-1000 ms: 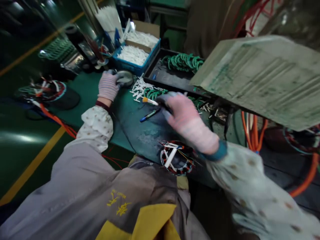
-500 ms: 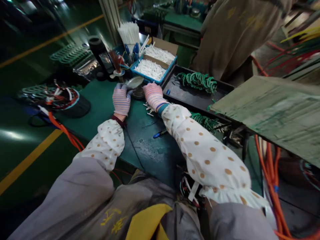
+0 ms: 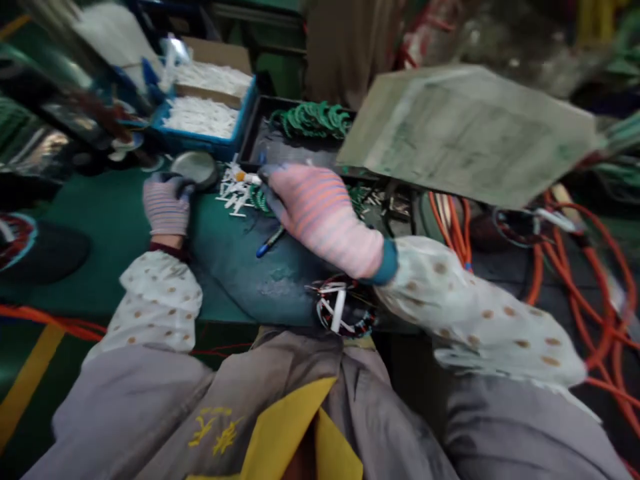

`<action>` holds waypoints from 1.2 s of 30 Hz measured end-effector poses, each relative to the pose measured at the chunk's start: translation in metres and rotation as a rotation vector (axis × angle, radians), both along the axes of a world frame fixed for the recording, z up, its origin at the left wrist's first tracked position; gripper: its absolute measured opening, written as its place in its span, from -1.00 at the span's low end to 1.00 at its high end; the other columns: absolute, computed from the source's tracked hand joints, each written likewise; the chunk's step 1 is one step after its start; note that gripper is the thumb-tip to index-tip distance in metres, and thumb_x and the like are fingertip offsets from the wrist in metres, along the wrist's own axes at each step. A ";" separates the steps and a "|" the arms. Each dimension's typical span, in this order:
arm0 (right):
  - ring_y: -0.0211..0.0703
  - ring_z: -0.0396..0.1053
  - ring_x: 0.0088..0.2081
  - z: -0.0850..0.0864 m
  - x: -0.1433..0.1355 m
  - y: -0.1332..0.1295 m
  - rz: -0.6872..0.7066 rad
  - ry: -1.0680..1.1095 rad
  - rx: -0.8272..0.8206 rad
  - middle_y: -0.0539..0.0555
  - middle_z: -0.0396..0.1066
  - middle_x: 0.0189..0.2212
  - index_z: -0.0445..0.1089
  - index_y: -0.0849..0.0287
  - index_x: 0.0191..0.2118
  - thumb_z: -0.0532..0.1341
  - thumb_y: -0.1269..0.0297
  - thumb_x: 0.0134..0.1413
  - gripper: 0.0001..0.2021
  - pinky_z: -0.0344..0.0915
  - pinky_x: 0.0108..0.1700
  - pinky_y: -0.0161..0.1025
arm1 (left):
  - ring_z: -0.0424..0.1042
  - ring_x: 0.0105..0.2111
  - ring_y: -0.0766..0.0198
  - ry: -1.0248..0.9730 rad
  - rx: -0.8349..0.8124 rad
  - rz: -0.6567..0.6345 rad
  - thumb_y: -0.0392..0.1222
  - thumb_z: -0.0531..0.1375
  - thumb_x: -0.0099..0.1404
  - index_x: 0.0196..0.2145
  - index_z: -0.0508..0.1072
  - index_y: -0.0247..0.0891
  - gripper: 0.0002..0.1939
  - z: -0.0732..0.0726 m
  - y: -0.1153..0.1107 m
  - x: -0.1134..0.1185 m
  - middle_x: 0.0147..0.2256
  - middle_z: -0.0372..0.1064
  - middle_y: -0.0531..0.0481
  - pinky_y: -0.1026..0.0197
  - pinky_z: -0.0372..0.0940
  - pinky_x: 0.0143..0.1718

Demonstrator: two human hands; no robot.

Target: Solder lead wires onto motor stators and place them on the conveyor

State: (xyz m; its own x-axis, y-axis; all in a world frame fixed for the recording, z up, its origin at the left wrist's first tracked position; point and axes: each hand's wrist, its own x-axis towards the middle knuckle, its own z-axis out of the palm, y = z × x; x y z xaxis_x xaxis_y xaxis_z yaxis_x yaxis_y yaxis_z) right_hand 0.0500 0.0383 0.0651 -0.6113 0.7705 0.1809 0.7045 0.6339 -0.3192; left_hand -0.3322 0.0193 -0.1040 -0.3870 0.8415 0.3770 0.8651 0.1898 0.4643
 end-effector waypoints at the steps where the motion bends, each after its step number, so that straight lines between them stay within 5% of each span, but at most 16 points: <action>1: 0.34 0.74 0.22 0.001 0.035 -0.016 -0.073 0.058 0.000 0.17 0.81 0.09 0.75 -0.08 0.19 0.24 -0.02 0.67 -0.66 0.67 0.37 0.18 | 0.41 0.29 -0.31 -0.008 0.001 -0.018 0.33 0.11 0.59 0.07 0.71 0.06 -0.51 0.007 -0.002 0.003 0.18 0.65 -0.04 -0.57 0.37 0.39; 4: 0.30 0.77 0.20 -0.018 0.123 -0.053 -0.339 0.245 0.011 0.12 0.83 0.12 0.75 -0.11 0.26 0.15 -0.10 0.69 -0.55 0.69 0.33 0.17 | 0.38 0.35 -0.39 -0.015 0.089 -0.056 0.31 0.13 0.57 0.12 0.69 0.15 -0.55 0.030 -0.012 0.031 0.16 0.65 -0.04 -0.68 0.32 0.42; 7: 0.28 0.79 0.08 -0.066 0.170 -0.064 -0.510 0.396 -0.074 0.17 0.85 0.02 0.78 0.03 0.17 0.18 -0.07 0.61 -0.54 0.71 0.23 0.14 | 0.48 0.35 -0.37 0.059 0.309 -0.211 0.18 0.21 0.62 0.14 0.72 0.15 -0.66 0.051 -0.025 0.095 0.21 0.65 -0.16 -0.62 0.40 0.38; 8: 0.27 0.80 0.02 -0.082 0.176 -0.063 -0.533 0.416 -0.124 0.19 0.85 -0.02 0.79 0.07 0.14 0.20 -0.05 0.58 -0.54 0.71 0.18 0.12 | 0.56 0.28 -0.31 0.123 0.412 -0.298 0.12 0.23 0.65 0.11 0.74 0.12 -0.70 0.057 -0.028 0.123 0.16 0.68 -0.19 -0.56 0.46 0.33; 11: 0.24 0.78 -0.08 -0.116 0.177 -0.053 -0.528 0.417 -0.232 0.24 0.85 -0.07 0.80 0.19 0.15 0.22 0.00 0.54 -0.52 0.70 0.10 0.08 | 0.65 0.19 -0.09 0.400 0.290 -0.773 -0.07 0.25 0.76 0.19 0.76 0.10 -0.73 0.069 -0.022 0.211 0.18 0.72 -0.08 -0.24 0.59 0.24; 15: 0.23 0.80 -0.01 -0.126 0.169 -0.046 -0.491 0.378 -0.253 0.27 0.85 0.01 0.80 0.21 0.17 0.24 0.09 0.56 -0.57 0.66 0.15 0.02 | 0.63 0.16 -0.26 0.454 -0.013 -0.906 -0.15 0.22 0.75 0.20 0.80 -0.16 -0.66 0.072 0.011 0.287 0.09 0.71 -0.30 -0.24 0.60 0.16; 19: 0.22 0.80 0.07 -0.125 0.175 -0.053 -0.441 0.293 -0.237 0.25 0.86 0.04 0.82 0.14 0.18 0.31 0.09 0.56 -0.62 0.60 0.18 -0.04 | 0.61 0.14 -0.33 0.392 -0.161 -0.896 -0.08 0.25 0.74 0.19 0.80 -0.26 -0.65 0.065 0.028 0.295 0.09 0.67 -0.34 -0.33 0.55 0.26; 25: 0.23 0.80 -0.03 -0.125 0.201 -0.072 -0.400 0.224 -0.217 0.16 0.86 -0.07 0.85 0.05 0.13 0.34 0.01 0.51 -0.62 0.59 0.05 -0.02 | 0.59 0.18 -0.32 0.323 -0.157 -0.867 -0.15 0.24 0.72 0.18 0.80 -0.22 -0.67 0.063 0.020 0.292 0.11 0.66 -0.33 -0.35 0.50 0.36; 33: 0.29 0.77 0.07 -0.158 0.190 -0.013 -0.501 0.312 -0.181 0.28 0.85 0.03 0.81 0.19 0.13 0.27 0.11 0.55 -0.61 0.64 0.24 0.11 | 0.55 0.33 -0.37 0.302 -0.107 -0.882 -0.18 0.31 0.67 0.29 0.75 -0.14 -0.66 0.064 0.022 0.295 0.22 0.63 -0.28 -0.39 0.47 0.40; 36: 0.33 0.74 0.20 -0.160 0.202 -0.024 -0.433 0.313 -0.091 0.29 0.82 0.17 0.78 0.15 0.21 0.29 0.11 0.54 -0.61 0.59 0.40 0.22 | 0.58 0.31 -0.29 0.219 0.001 -0.848 -0.15 0.29 0.70 0.29 0.75 -0.07 -0.66 0.080 -0.005 0.284 0.23 0.63 -0.20 -0.31 0.50 0.37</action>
State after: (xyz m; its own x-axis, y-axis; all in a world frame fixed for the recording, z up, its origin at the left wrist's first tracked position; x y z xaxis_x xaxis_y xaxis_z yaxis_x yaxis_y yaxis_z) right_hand 0.2519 0.0141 -0.0953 -0.1622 0.9610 0.2241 0.7577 0.2667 -0.5956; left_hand -0.0483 0.0143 -0.0236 0.4502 0.8125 0.3703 0.7842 -0.5581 0.2711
